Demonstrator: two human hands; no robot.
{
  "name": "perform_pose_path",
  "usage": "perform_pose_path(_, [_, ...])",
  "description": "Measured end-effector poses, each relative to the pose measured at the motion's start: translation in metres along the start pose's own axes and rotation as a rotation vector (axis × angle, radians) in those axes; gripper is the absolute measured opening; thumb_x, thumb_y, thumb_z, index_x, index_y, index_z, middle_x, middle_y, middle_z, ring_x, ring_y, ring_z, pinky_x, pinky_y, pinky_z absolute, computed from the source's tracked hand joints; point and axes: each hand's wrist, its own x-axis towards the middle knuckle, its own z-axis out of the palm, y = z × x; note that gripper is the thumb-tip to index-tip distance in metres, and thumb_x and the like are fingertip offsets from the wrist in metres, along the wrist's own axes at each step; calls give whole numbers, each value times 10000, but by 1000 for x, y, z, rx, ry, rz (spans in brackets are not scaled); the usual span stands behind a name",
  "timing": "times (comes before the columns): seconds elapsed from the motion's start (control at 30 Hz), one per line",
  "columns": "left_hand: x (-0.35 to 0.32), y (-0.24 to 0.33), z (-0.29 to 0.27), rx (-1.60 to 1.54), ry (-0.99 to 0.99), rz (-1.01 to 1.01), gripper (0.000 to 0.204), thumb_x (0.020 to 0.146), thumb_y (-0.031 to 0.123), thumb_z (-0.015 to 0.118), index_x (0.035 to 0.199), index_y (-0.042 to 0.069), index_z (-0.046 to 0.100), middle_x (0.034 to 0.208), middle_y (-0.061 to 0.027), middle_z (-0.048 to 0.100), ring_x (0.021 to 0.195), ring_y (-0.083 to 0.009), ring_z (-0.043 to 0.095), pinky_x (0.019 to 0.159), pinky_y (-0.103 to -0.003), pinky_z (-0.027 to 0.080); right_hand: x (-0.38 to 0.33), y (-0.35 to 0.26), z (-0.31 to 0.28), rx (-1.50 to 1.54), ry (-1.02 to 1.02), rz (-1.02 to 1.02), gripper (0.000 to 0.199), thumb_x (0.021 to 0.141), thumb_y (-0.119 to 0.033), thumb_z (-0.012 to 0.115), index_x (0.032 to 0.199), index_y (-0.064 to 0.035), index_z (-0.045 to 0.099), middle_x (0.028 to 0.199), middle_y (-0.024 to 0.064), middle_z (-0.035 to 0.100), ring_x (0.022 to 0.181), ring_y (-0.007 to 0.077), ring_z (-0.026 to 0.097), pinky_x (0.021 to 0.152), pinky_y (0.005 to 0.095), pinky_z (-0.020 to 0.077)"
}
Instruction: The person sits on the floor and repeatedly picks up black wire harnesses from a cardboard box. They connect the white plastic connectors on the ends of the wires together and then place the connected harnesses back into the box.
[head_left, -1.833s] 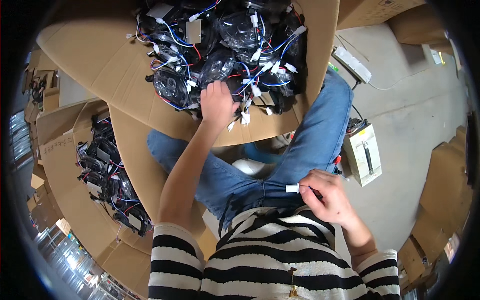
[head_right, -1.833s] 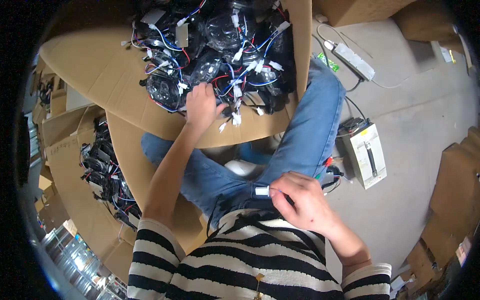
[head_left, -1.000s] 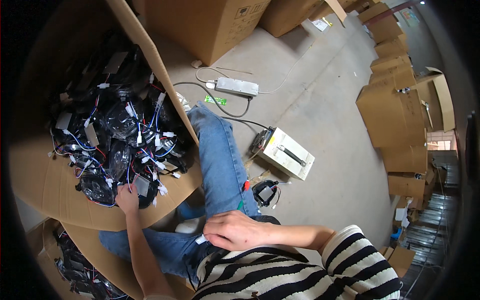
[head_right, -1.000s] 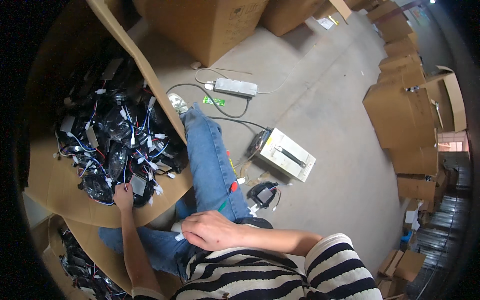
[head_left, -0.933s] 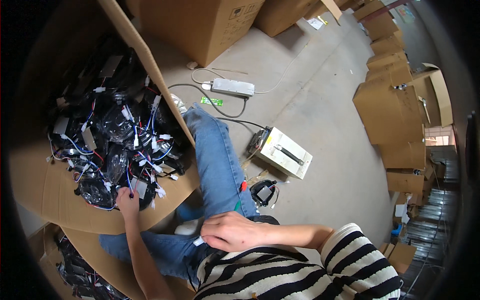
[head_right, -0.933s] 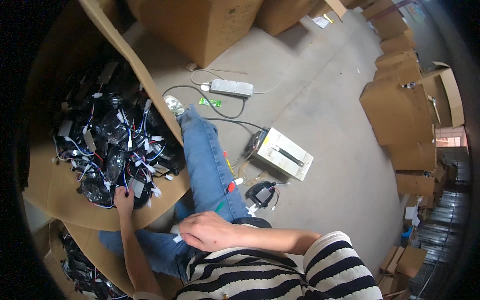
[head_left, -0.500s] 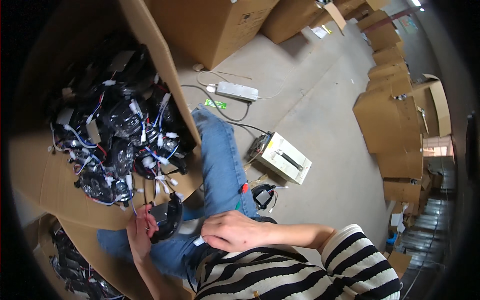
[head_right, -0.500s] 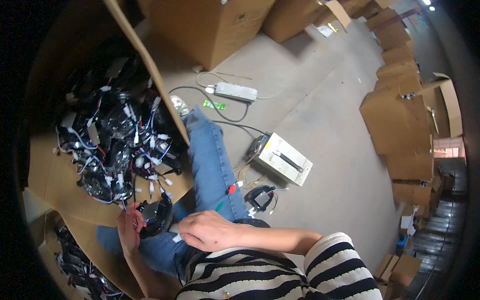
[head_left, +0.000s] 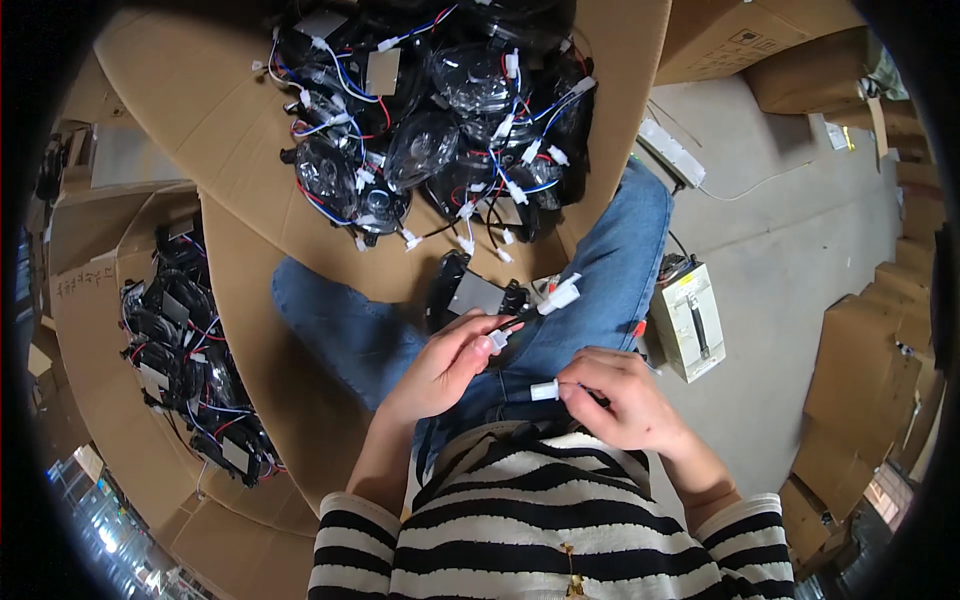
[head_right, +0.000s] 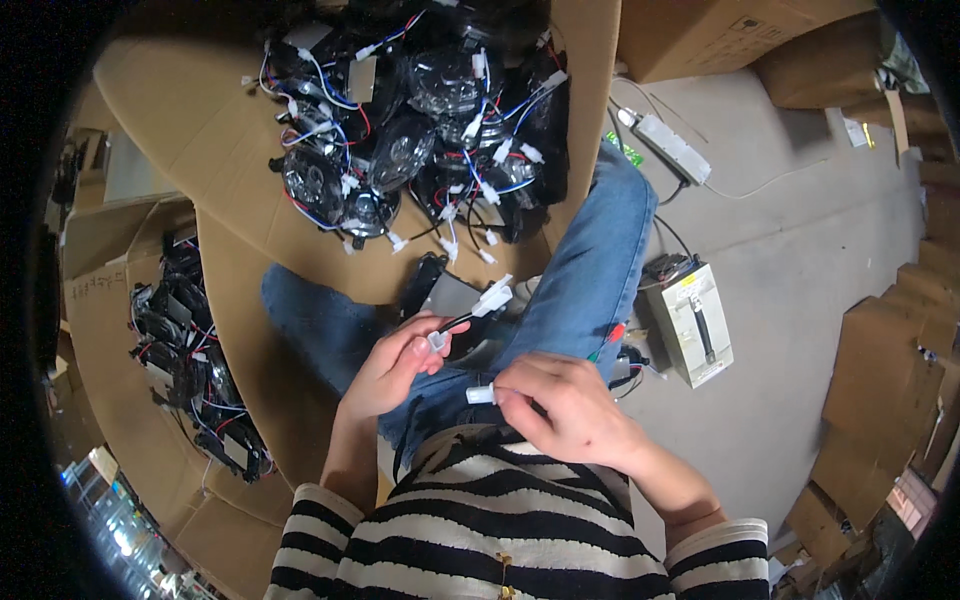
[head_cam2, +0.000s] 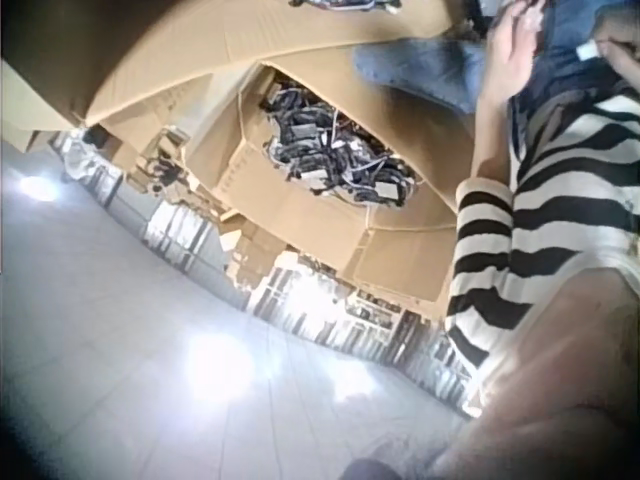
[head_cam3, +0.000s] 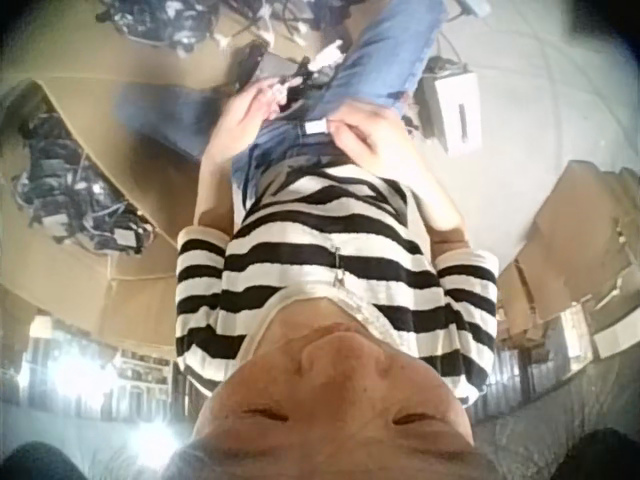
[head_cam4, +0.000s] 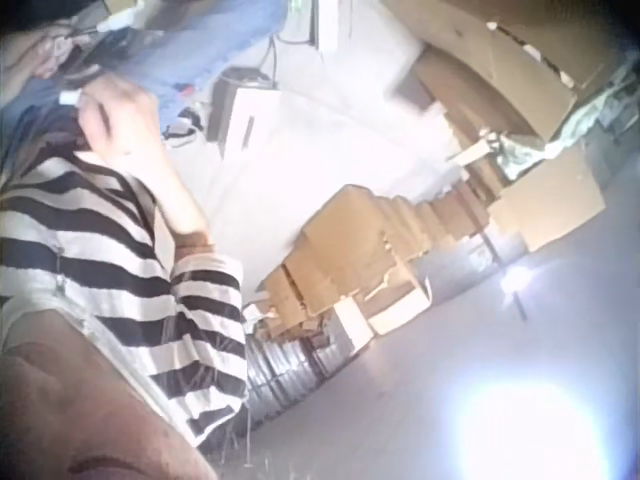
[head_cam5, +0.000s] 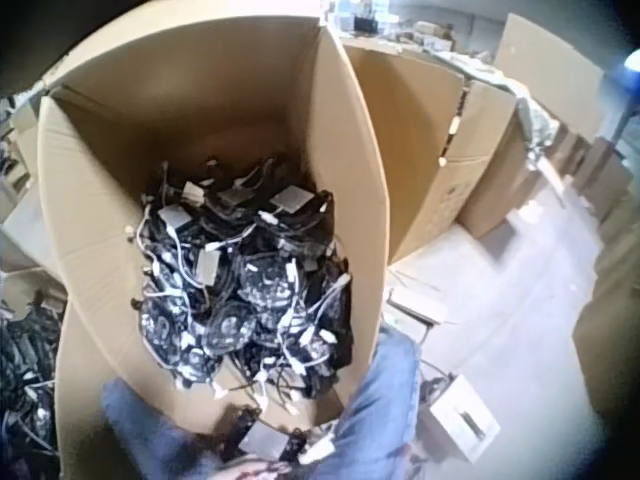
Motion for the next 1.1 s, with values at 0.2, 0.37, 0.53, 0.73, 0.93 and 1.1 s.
perform_pose_path(0.2, [-7,8,4,162,-151,34,214,833,85,485,1014,-23,520,731,-41,446,642,-101,424,570,-220,356,2,-6,-9,34,-15,46,29,727,-6,518,756,1,516,646,106,518,568,263,516,501,325,395])
perform_pose_path(0.37, [-12,5,9,182,-111,137,188,755,43,580,931,-21,570,678,-53,492,584,-126,449,540,-221,364,0,-6,-9,172,-60,73,35,744,-18,530,775,-3,535,619,74,499,515,179,482,454,272,355])
perform_pose_path(0.53, [-15,18,22,399,93,248,298,655,6,633,950,5,599,718,-54,562,589,-139,497,531,-244,402,-5,-7,-1,289,-22,197,47,759,-29,527,788,1,548,591,56,485,477,109,440,428,240,326])
perform_pose_path(0.73, [-11,10,27,662,243,625,401,569,-10,641,964,50,613,763,-47,568,578,-178,493,513,-269,400,-5,-10,8,242,87,228,50,763,-19,502,772,2,546,583,62,498,443,111,437,419,242,328])
perform_pose_path(0.93, [-7,5,25,903,285,752,474,518,-64,610,971,79,620,782,-32,528,568,-167,457,486,-258,376,-2,-7,11,163,153,212,29,724,-16,507,735,-1,529,601,66,505,441,137,438,421,242,326])
perform_pose_path(1.1, [1,3,27,891,312,760,461,524,-90,594,963,49,616,775,-41,521,558,-174,444,481,-259,369,3,1,17,148,286,173,40,697,-36,529,715,-1,519,600,67,496,446,141,433,422,245,322])
